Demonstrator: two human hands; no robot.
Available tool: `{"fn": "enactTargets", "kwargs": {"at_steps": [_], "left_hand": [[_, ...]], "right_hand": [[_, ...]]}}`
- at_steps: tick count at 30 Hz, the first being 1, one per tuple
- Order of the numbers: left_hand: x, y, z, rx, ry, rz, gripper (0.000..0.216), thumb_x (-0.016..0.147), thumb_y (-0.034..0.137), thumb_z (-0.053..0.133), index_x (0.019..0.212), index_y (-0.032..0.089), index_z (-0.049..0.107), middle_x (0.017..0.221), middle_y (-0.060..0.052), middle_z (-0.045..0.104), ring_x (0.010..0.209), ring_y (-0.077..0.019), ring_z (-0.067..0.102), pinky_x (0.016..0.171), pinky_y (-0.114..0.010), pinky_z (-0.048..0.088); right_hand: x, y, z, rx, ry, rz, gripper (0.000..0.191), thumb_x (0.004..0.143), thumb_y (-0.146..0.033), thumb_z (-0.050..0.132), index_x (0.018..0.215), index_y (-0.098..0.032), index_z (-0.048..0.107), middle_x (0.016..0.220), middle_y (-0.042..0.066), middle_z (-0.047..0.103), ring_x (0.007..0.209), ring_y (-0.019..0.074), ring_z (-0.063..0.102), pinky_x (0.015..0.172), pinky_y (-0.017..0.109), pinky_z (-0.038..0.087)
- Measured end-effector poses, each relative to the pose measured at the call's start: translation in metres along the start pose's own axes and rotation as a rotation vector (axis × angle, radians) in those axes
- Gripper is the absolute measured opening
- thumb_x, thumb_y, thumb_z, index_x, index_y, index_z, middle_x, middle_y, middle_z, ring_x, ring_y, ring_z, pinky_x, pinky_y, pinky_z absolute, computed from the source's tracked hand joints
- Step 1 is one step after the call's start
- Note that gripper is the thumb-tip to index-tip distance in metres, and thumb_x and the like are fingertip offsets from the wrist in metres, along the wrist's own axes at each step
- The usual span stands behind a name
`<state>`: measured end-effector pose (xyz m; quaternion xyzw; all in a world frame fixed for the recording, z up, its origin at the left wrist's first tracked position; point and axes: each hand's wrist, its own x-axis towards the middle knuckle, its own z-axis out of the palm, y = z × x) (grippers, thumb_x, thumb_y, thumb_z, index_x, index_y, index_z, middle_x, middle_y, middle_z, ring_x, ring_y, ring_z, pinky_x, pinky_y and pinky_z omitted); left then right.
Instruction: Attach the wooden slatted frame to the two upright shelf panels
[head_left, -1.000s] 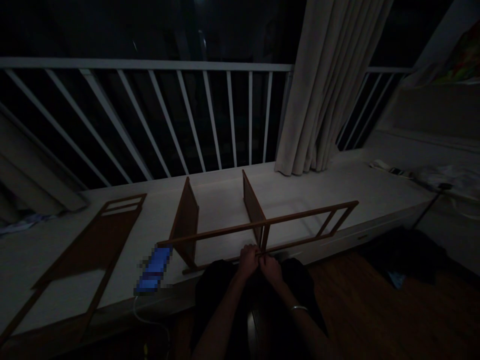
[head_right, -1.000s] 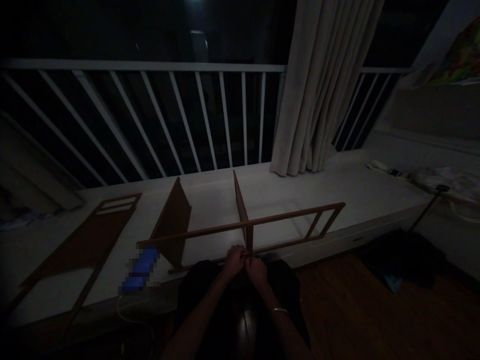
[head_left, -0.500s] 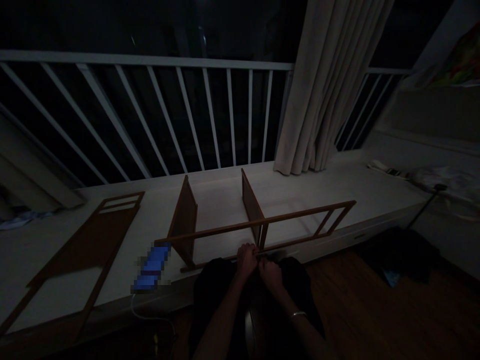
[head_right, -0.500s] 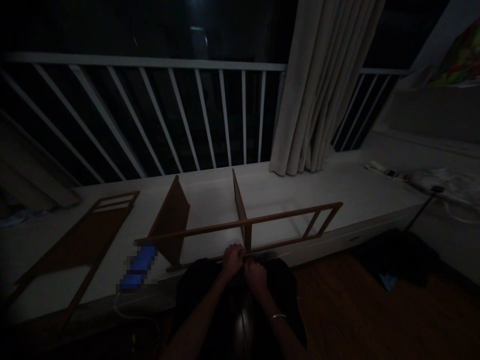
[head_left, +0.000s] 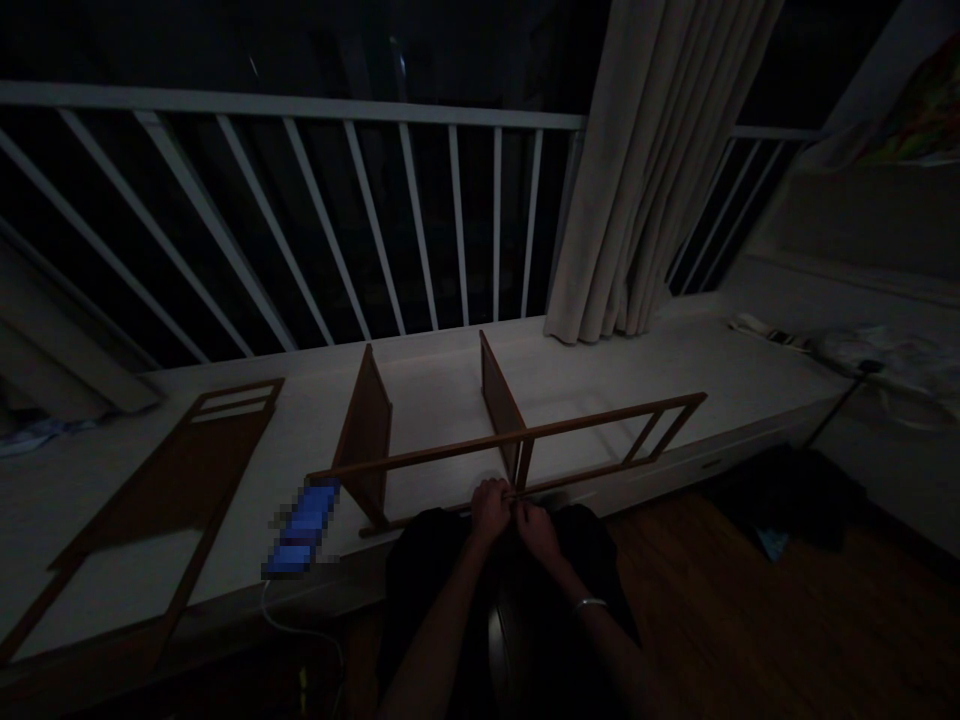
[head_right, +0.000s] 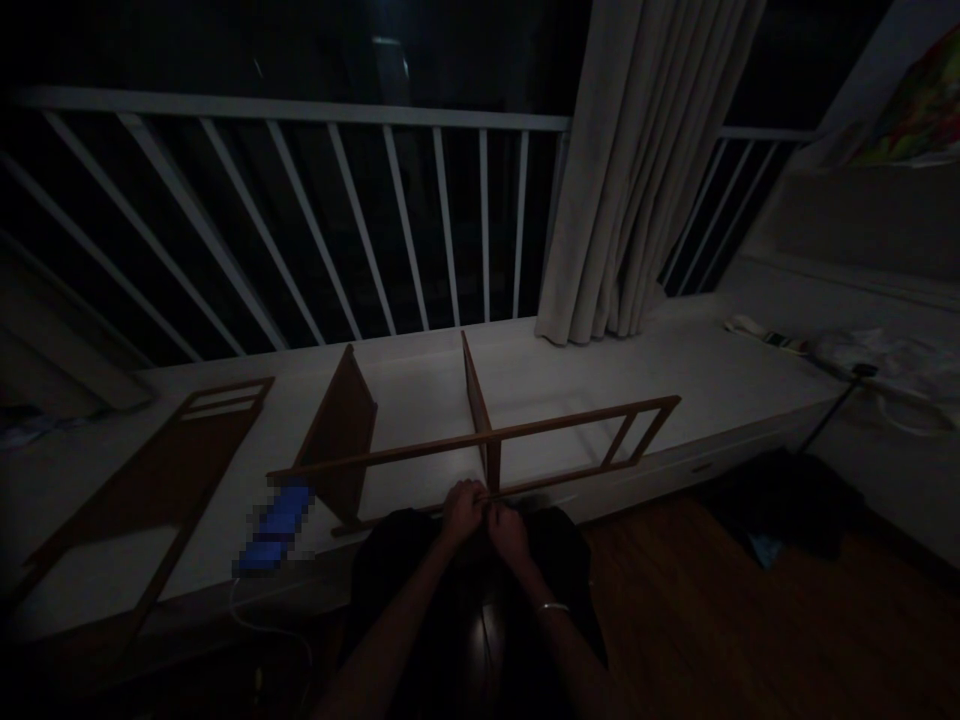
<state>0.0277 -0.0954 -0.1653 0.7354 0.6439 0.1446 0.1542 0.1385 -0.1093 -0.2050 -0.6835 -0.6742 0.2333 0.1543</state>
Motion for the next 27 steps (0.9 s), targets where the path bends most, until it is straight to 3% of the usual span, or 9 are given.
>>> {"fn": "enactTargets", "kwargs": {"at_steps": [14,27], "left_hand": [[0.003,-0.005,0.009,-0.013,0.05,0.01,0.014,0.073,0.016,0.044,0.085,0.02,0.052,0.091,-0.004,0.051,0.091,-0.0181,0.042,0.08,-0.029,0.027],[0.006,-0.009,0.014,-0.038,0.068,0.008,0.015,0.072,0.014,0.045,0.083,0.02,0.053,0.089,-0.003,0.053,0.089,-0.017,0.043,0.078,-0.028,0.028]], "right_hand": [[0.003,-0.001,0.006,-0.065,0.006,0.006,0.04,0.088,-0.029,0.023,0.09,-0.012,0.059,0.08,0.013,0.065,0.074,0.0152,0.061,0.063,0.019,0.039],[0.004,-0.007,-0.004,-0.145,-0.042,0.013,0.039,0.088,-0.028,0.019,0.093,-0.016,0.056,0.082,0.01,0.064,0.077,0.0155,0.061,0.064,0.021,0.042]]}}
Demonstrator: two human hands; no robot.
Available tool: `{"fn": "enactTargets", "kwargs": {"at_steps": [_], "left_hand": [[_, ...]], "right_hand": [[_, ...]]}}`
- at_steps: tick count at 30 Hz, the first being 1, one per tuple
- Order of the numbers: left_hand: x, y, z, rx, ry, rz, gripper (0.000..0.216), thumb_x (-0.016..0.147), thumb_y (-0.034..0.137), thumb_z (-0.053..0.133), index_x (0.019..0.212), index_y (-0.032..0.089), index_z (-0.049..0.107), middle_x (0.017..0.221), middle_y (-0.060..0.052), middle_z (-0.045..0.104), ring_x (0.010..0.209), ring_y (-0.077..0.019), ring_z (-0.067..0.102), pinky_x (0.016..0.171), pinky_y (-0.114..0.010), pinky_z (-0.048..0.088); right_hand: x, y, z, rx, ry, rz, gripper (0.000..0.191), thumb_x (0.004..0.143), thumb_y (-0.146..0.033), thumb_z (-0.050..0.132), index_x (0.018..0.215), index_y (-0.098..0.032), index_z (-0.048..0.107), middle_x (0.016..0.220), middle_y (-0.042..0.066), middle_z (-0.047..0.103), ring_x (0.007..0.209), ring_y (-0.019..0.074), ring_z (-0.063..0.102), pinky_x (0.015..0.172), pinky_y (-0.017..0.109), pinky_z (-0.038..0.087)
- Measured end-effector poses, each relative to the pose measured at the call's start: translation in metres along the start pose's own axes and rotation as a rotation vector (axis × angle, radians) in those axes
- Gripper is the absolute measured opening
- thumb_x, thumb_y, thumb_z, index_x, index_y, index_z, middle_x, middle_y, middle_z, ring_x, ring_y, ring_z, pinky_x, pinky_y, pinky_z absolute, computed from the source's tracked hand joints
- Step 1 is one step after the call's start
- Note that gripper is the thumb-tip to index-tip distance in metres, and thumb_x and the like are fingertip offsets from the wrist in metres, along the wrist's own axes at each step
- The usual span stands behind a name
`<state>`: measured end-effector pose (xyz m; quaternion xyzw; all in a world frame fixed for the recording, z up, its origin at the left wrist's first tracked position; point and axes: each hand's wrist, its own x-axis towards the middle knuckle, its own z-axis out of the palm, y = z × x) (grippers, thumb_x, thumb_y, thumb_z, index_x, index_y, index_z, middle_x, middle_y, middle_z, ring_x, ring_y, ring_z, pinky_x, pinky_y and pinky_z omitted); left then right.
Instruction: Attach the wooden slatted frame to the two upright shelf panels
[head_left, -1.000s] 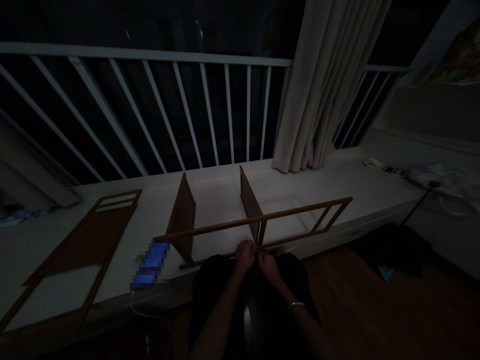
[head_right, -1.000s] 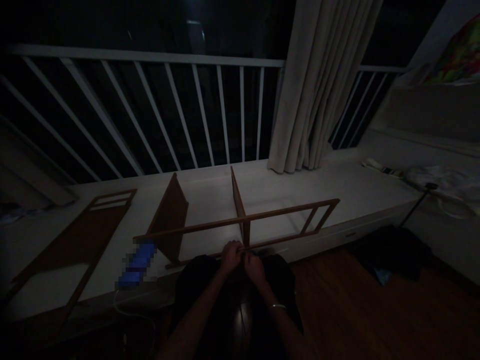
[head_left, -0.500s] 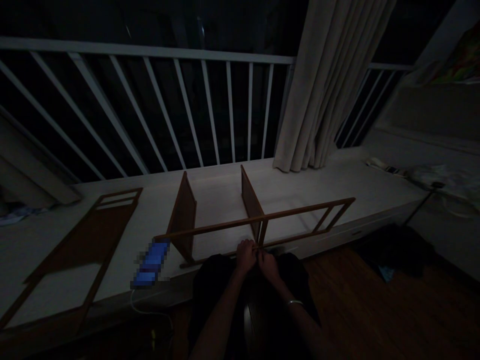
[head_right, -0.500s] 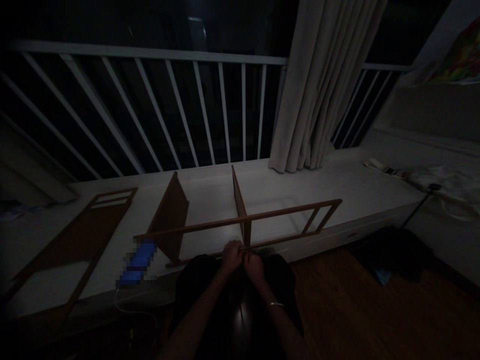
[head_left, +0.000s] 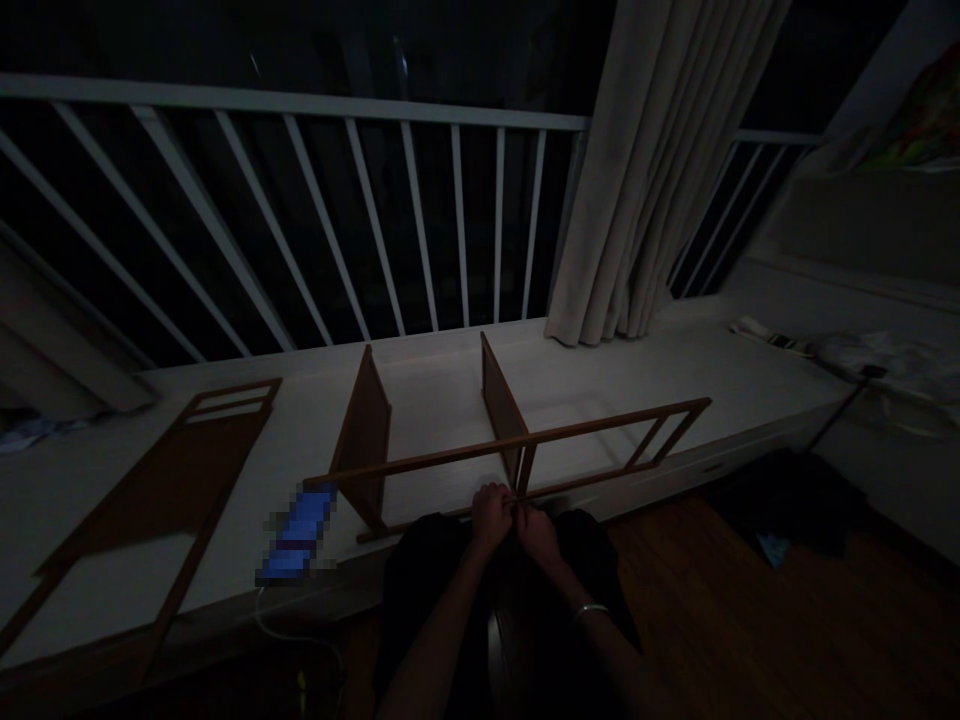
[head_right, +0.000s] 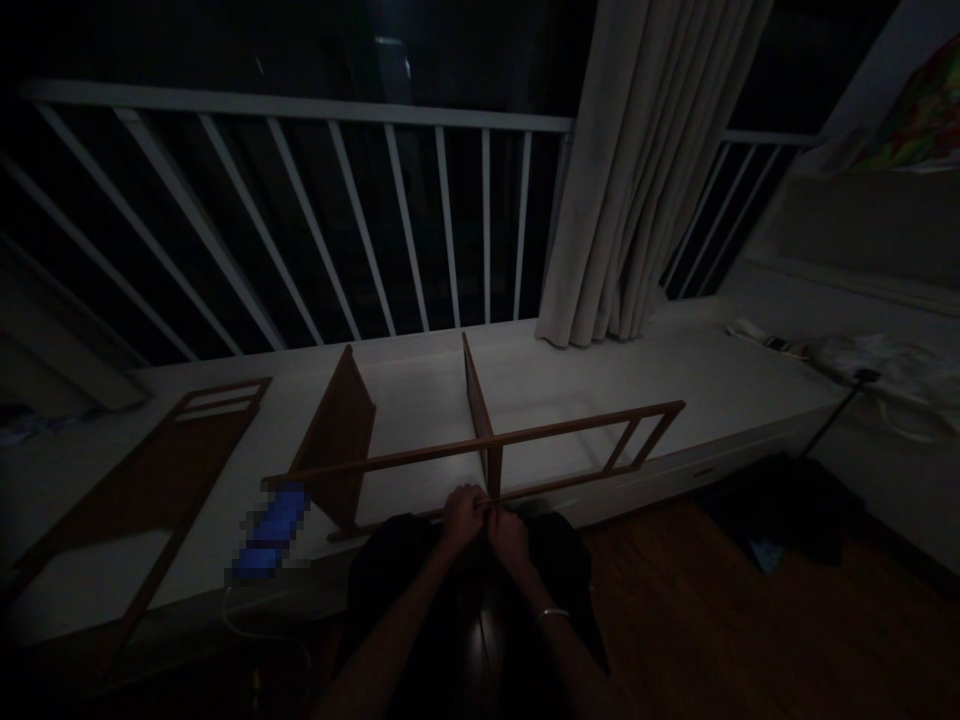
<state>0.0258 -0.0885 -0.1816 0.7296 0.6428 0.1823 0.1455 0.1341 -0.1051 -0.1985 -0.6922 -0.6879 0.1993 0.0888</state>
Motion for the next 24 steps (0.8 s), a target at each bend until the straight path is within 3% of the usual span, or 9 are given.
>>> {"fn": "enactTargets", "kwargs": {"at_steps": [10,24], "left_hand": [[0.002,0.002,-0.003,0.013,-0.024,-0.016,0.016,0.071,0.014,0.045,0.083,0.02,0.054,0.089,-0.004,0.053,0.089,-0.017,0.045,0.076,-0.027,0.029],[0.001,0.004,-0.002,0.034,-0.022,-0.026,0.015,0.073,0.016,0.043,0.085,0.02,0.052,0.089,-0.004,0.052,0.089,-0.0171,0.044,0.077,-0.028,0.029]], "right_hand": [[-0.004,-0.011,-0.009,-0.069,-0.037,0.041,0.032,0.086,-0.024,0.027,0.091,-0.012,0.056,0.083,0.016,0.062,0.08,0.0231,0.061,0.071,0.036,0.043],[0.005,-0.004,-0.024,0.081,-0.111,-0.076,0.044,0.088,-0.03,0.021,0.086,-0.011,0.061,0.086,0.012,0.064,0.079,0.0135,0.06,0.069,0.02,0.04]]}}
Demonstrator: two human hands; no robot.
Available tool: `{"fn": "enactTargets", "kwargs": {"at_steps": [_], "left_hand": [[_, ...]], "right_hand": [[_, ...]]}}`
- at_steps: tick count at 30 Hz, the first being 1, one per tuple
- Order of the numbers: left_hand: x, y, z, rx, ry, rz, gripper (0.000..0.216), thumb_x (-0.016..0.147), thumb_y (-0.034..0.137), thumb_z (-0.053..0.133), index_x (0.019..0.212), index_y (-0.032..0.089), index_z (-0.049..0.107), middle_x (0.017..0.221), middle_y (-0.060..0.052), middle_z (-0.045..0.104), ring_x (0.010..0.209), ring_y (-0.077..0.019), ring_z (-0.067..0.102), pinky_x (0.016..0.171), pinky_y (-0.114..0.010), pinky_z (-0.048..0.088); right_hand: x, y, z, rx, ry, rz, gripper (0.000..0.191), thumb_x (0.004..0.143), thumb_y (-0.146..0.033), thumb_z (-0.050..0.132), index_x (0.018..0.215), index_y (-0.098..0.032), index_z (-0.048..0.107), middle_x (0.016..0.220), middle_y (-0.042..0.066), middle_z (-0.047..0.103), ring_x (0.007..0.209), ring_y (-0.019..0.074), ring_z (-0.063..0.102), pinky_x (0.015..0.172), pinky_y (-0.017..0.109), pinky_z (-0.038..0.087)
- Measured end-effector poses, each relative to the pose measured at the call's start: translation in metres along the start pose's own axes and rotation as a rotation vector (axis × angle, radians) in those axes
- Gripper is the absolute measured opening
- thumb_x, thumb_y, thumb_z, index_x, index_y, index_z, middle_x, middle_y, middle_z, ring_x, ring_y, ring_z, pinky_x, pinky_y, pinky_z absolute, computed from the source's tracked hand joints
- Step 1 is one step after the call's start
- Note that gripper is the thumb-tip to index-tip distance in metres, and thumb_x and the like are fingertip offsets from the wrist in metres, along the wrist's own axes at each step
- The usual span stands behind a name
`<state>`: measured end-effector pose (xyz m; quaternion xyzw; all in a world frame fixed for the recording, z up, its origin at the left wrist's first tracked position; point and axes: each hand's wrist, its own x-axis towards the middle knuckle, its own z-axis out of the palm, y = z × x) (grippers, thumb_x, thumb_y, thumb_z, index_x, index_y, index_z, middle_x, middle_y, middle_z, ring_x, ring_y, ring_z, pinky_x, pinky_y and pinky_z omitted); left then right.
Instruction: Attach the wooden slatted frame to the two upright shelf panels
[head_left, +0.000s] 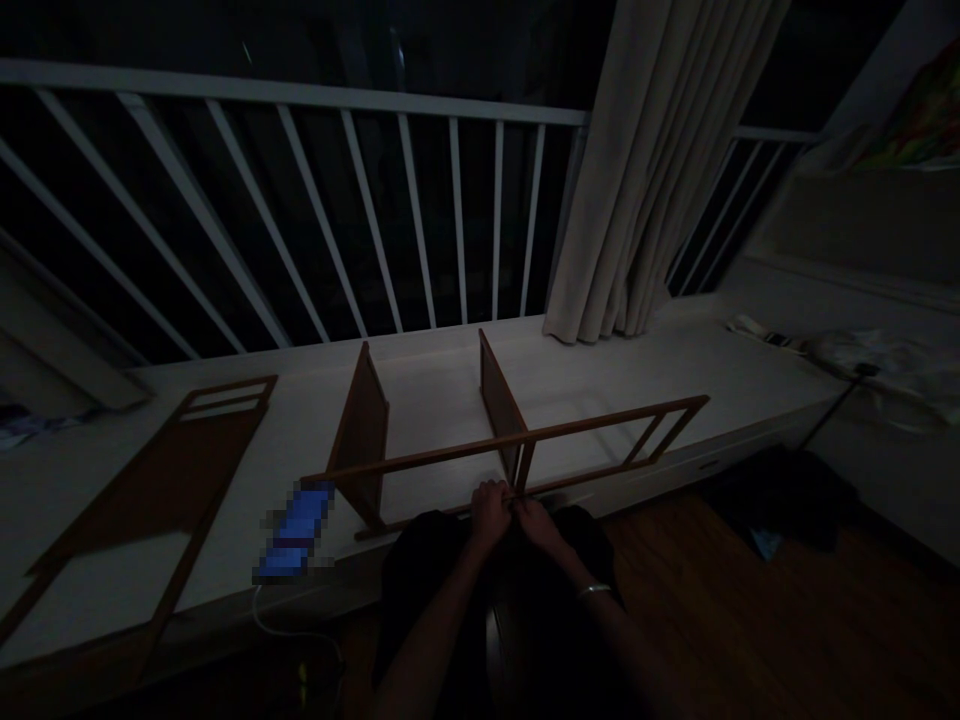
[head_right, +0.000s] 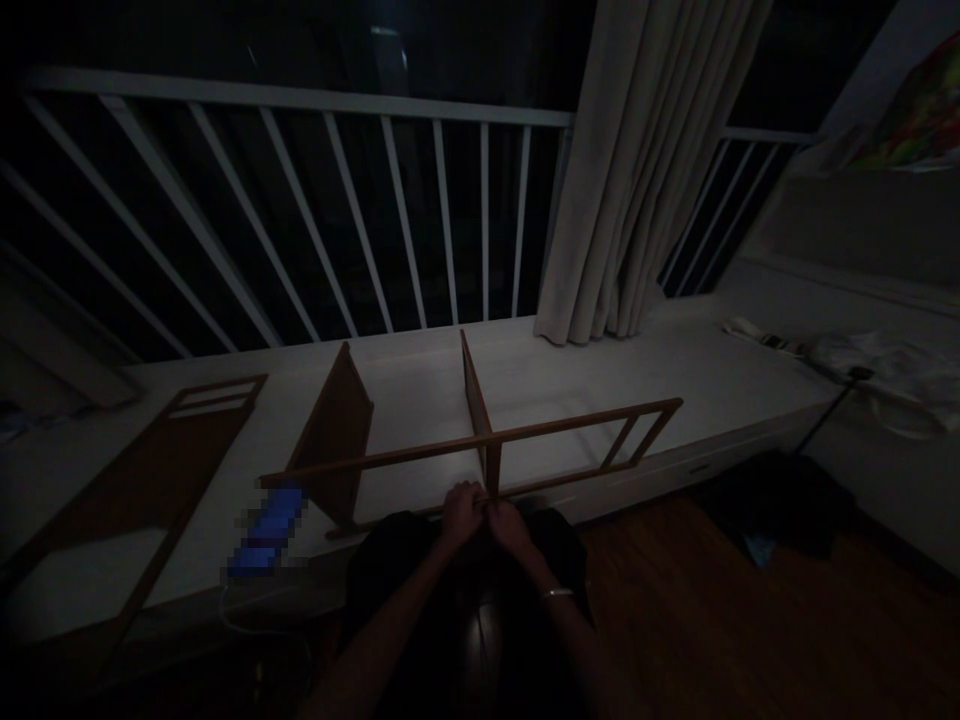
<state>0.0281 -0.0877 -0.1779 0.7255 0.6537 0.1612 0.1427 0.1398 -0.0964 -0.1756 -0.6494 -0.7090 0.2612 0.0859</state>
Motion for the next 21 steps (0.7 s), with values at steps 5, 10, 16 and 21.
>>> {"fn": "enactTargets", "kwargs": {"at_steps": [5,10,16,21], "left_hand": [[-0.001,0.0,-0.003,0.0,0.001,0.001,0.014,0.074,0.017,0.043,0.084,0.02,0.053,0.088,-0.004,0.053,0.088,-0.0173,0.044,0.076,-0.028,0.029],[-0.002,0.001,-0.004,-0.001,-0.004,-0.007,0.016,0.072,0.014,0.045,0.084,0.02,0.053,0.088,-0.004,0.053,0.088,-0.0175,0.044,0.075,-0.028,0.029],[0.0,0.0,-0.003,-0.007,-0.003,0.017,0.014,0.074,0.016,0.042,0.083,0.019,0.053,0.087,-0.005,0.053,0.086,-0.0175,0.044,0.075,-0.028,0.029],[0.0,-0.001,0.0,-0.008,0.014,0.02,0.014,0.073,0.015,0.042,0.082,0.019,0.053,0.086,-0.005,0.053,0.086,-0.0172,0.044,0.076,-0.028,0.028]], "right_hand": [[-0.004,0.001,0.002,-0.067,0.012,0.033,0.049,0.087,-0.038,0.022,0.088,-0.009,0.061,0.086,0.018,0.063,0.084,0.0219,0.059,0.074,0.03,0.04],[-0.004,0.003,0.0,-0.121,0.025,0.056,0.049,0.085,-0.043,0.024,0.089,-0.011,0.061,0.09,0.02,0.061,0.088,0.0265,0.057,0.078,0.038,0.038],[0.0,0.008,0.003,-0.036,0.018,0.068,0.05,0.085,-0.044,0.025,0.087,-0.009,0.061,0.088,0.019,0.062,0.087,0.0233,0.058,0.076,0.031,0.039],[0.006,0.016,0.01,0.14,0.009,0.031,0.054,0.085,-0.043,0.02,0.083,-0.01,0.062,0.083,0.014,0.064,0.081,0.0176,0.059,0.068,0.022,0.039]]}}
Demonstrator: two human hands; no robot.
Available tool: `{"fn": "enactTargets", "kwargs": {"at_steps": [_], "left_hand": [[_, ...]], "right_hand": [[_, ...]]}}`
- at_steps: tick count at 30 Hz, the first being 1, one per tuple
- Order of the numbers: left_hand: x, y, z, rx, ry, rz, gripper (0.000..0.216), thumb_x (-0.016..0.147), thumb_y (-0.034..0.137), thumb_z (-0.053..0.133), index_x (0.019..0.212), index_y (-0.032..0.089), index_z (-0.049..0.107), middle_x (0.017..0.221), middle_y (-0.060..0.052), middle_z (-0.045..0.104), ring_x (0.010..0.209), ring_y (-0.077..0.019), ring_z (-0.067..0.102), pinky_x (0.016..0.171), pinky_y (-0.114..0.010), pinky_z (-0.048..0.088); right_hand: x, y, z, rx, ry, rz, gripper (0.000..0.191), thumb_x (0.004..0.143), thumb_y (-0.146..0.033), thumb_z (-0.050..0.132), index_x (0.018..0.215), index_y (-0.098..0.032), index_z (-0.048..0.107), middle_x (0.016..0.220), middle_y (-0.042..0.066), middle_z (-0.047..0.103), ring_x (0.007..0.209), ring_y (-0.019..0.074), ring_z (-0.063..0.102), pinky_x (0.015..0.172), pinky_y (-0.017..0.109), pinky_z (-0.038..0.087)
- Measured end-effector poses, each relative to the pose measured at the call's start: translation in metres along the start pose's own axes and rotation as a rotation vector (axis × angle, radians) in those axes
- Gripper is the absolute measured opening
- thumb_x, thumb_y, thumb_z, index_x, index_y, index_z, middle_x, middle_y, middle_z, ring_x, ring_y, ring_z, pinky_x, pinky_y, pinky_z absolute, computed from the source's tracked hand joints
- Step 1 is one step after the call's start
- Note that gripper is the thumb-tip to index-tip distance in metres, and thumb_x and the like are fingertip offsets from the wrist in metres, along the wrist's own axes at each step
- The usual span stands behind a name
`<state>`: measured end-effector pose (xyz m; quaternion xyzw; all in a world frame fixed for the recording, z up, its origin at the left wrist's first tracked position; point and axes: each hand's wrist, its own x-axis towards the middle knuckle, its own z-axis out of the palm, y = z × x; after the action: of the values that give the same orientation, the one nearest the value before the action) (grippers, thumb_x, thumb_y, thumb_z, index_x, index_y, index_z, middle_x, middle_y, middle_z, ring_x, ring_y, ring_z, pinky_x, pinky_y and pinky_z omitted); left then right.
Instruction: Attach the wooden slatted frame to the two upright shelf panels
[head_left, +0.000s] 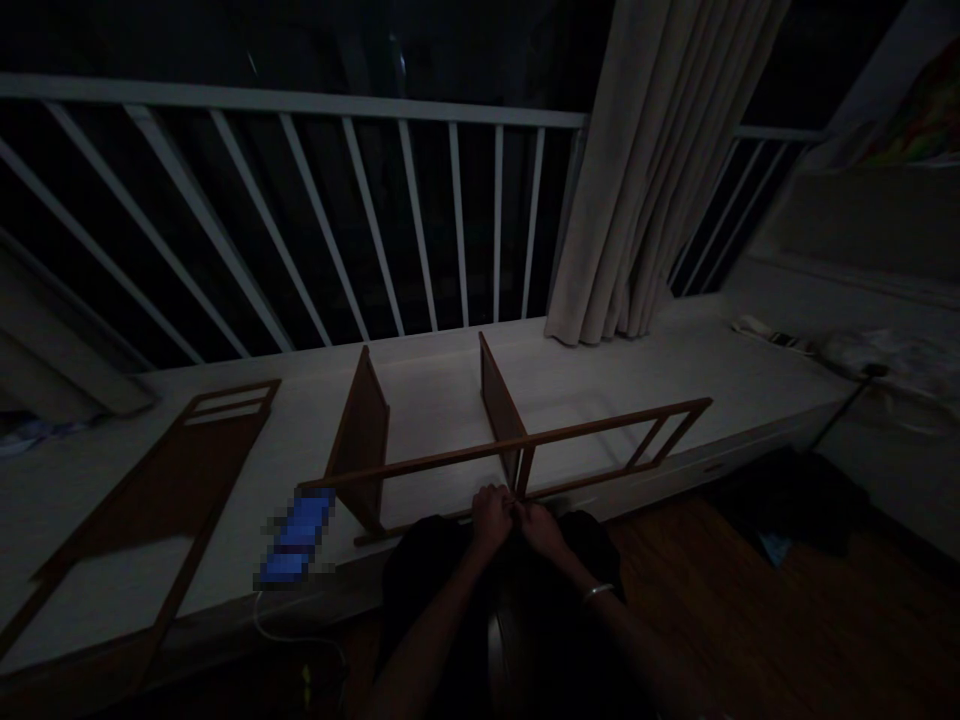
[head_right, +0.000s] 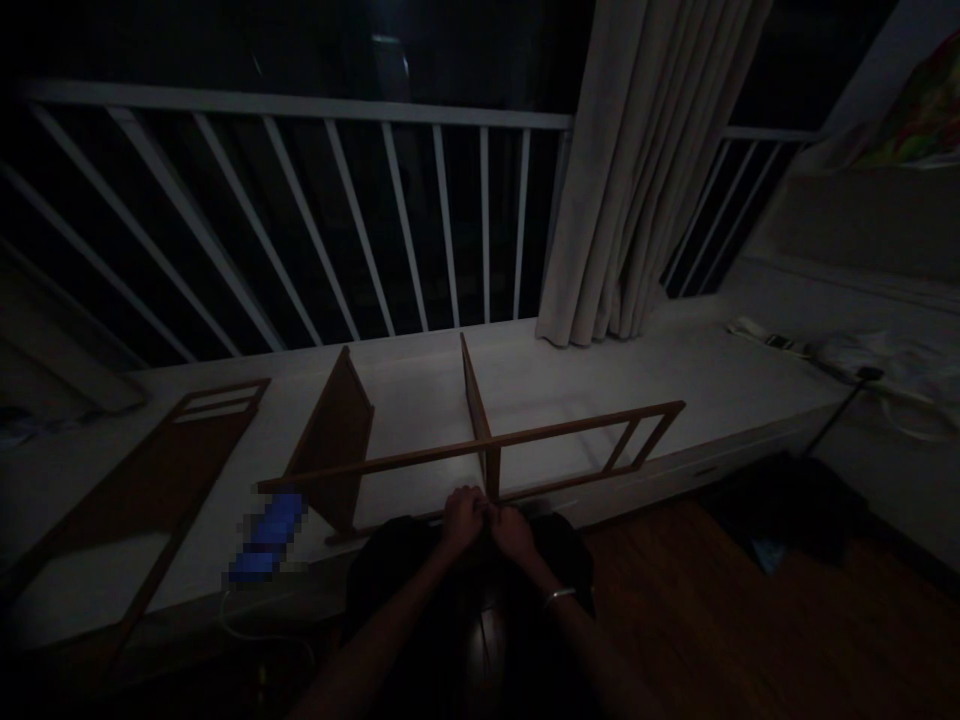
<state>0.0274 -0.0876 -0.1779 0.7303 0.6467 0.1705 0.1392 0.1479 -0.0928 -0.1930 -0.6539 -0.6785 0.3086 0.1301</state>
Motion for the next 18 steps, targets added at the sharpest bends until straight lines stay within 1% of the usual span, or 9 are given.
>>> {"fn": "enactTargets", "kwargs": {"at_steps": [3,7,12,15,18], "left_hand": [[0.0,0.0,0.002,0.0,0.004,0.0,0.015,0.073,0.014,0.041,0.082,0.019,0.052,0.086,-0.005,0.052,0.086,-0.0171,0.044,0.075,-0.028,0.028],[0.001,0.0,0.003,-0.005,-0.003,0.002,0.014,0.073,0.016,0.042,0.082,0.019,0.052,0.086,-0.005,0.052,0.086,-0.0176,0.044,0.075,-0.028,0.028],[-0.001,0.0,0.002,-0.01,-0.004,0.0,0.014,0.075,0.017,0.041,0.081,0.019,0.053,0.085,-0.006,0.052,0.086,-0.0182,0.044,0.075,-0.029,0.028],[-0.003,0.0,0.002,-0.012,0.005,0.005,0.015,0.075,0.017,0.04,0.082,0.019,0.053,0.087,-0.006,0.052,0.087,-0.0182,0.043,0.076,-0.029,0.027],[-0.003,0.0,0.002,-0.011,0.012,0.008,0.014,0.074,0.017,0.042,0.082,0.018,0.053,0.088,-0.005,0.052,0.089,-0.0183,0.043,0.077,-0.029,0.027]], "right_hand": [[0.005,0.005,0.005,0.111,-0.007,-0.039,0.057,0.085,-0.044,0.017,0.08,-0.009,0.061,0.078,0.011,0.063,0.074,0.0155,0.058,0.063,0.02,0.039],[0.01,0.01,0.011,0.226,-0.026,-0.06,0.061,0.083,-0.046,0.014,0.07,-0.007,0.059,0.067,0.007,0.061,0.062,0.0134,0.054,0.056,0.02,0.038],[0.014,0.013,0.011,0.31,-0.059,-0.081,0.056,0.082,-0.045,0.021,0.062,-0.008,0.058,0.057,0.005,0.056,0.055,0.0119,0.05,0.054,0.02,0.036],[0.015,0.012,0.009,0.328,-0.096,-0.083,0.052,0.081,-0.042,0.023,0.062,-0.008,0.058,0.054,0.004,0.055,0.051,0.011,0.048,0.053,0.02,0.036],[0.014,0.009,0.008,0.327,-0.112,-0.079,0.05,0.082,-0.039,0.023,0.066,-0.008,0.059,0.055,0.004,0.056,0.051,0.0111,0.048,0.051,0.02,0.037]]}}
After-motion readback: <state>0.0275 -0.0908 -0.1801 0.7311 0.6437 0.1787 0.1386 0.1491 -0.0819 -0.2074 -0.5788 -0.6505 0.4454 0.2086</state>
